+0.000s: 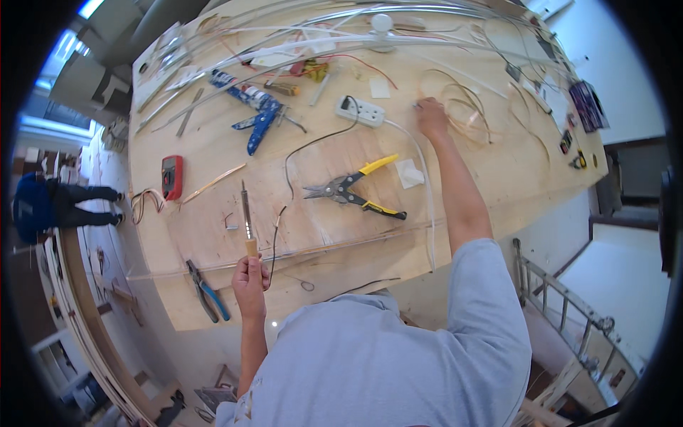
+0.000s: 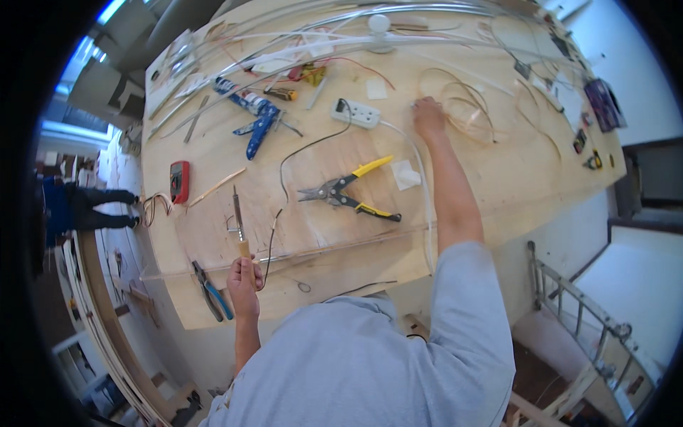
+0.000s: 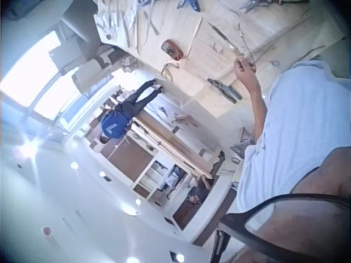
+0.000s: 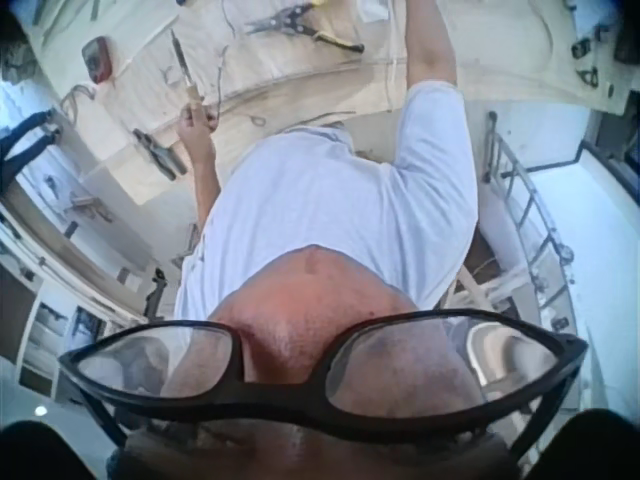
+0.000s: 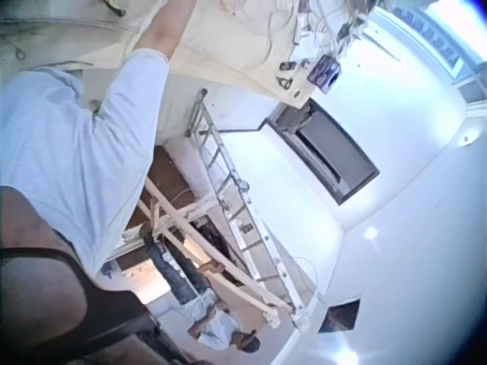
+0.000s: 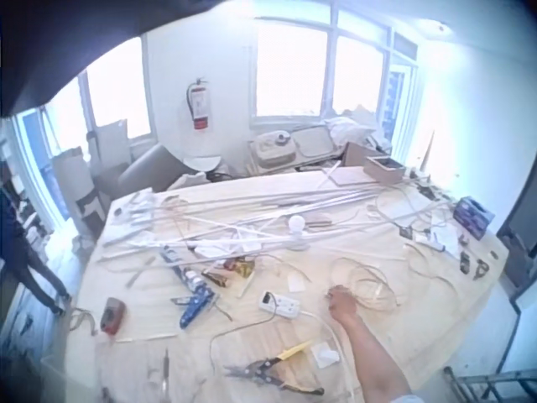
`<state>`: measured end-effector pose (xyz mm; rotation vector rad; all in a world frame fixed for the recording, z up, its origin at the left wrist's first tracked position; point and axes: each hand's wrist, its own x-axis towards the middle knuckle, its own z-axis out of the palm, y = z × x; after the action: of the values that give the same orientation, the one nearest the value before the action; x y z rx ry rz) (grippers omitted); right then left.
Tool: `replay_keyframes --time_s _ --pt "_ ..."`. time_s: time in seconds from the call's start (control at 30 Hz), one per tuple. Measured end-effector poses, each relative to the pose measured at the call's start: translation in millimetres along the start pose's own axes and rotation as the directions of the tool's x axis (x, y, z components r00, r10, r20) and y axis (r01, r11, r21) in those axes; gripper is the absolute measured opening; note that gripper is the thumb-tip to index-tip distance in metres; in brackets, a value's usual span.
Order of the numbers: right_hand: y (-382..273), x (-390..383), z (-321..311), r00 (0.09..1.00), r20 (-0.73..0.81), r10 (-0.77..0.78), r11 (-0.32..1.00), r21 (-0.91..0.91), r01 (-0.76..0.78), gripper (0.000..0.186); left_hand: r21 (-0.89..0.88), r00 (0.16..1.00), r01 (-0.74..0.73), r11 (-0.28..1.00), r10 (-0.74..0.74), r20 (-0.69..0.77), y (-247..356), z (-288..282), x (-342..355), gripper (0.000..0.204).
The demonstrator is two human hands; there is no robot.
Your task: Soldering wires and assembling electrical components on a wooden workbench at a construction site.
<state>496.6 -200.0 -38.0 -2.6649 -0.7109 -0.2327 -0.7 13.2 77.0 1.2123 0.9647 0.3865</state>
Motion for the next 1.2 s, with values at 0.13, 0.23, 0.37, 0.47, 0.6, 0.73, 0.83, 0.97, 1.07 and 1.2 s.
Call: replay_keyframes --time_s 0.13,0.23,0.37,0.47,0.6,0.73,0.83,0.97,1.07,1.2 --pt "26 10 9 1.0 -0.015 -0.002 0.998 0.063 0.002 0.012 0.033 1.0 0.031 0.999 -0.031 -0.004 -6 5 3 0.024" --pt "11 10 -1 0.997 0.048 0.059 0.995 0.08 -0.063 0.014 0.043 0.999 0.051 0.998 -0.051 0.002 -10 8 10 0.023" --pt "-34 -17 -38 0.977 0.079 0.198 0.788 0.579 -0.207 0.014 0.113 0.993 0.086 0.99 -0.094 0.073 -1 19 22 0.024" --pt "-111 -75 -78 0.978 0.189 0.09 0.593 0.779 -0.205 0.017 0.198 0.991 0.002 0.98 -0.028 0.13 -2 24 25 0.028" --pt "-193 -141 -105 0.963 0.209 0.172 0.376 0.889 -0.26 0.017 0.328 0.982 -0.128 0.936 0.074 0.173 5 32 25 0.032" --pt "-226 -162 -119 0.975 0.035 0.221 0.427 0.895 -0.129 0.018 0.382 0.969 -0.205 0.901 0.13 0.212 14 33 21 0.031" --pt "-234 -165 -122 0.979 -0.155 0.135 0.57 0.82 0.051 0.019 0.408 0.96 -0.24 0.881 0.153 0.234 22 30 14 0.03" --pt "-245 -166 -137 0.951 -0.306 -0.046 0.684 0.684 0.254 0.021 0.417 0.947 -0.298 0.859 0.212 0.241 20 20 10 0.026" --pt "-252 -169 -143 0.933 -0.337 -0.126 0.709 0.628 0.322 0.02 0.401 0.93 -0.356 0.844 0.276 0.245 23 16 7 0.024" --pt "-256 -173 -145 0.904 -0.331 -0.271 0.704 0.572 0.421 0.018 0.394 0.922 -0.376 0.839 0.296 0.25 26 13 1 0.024"
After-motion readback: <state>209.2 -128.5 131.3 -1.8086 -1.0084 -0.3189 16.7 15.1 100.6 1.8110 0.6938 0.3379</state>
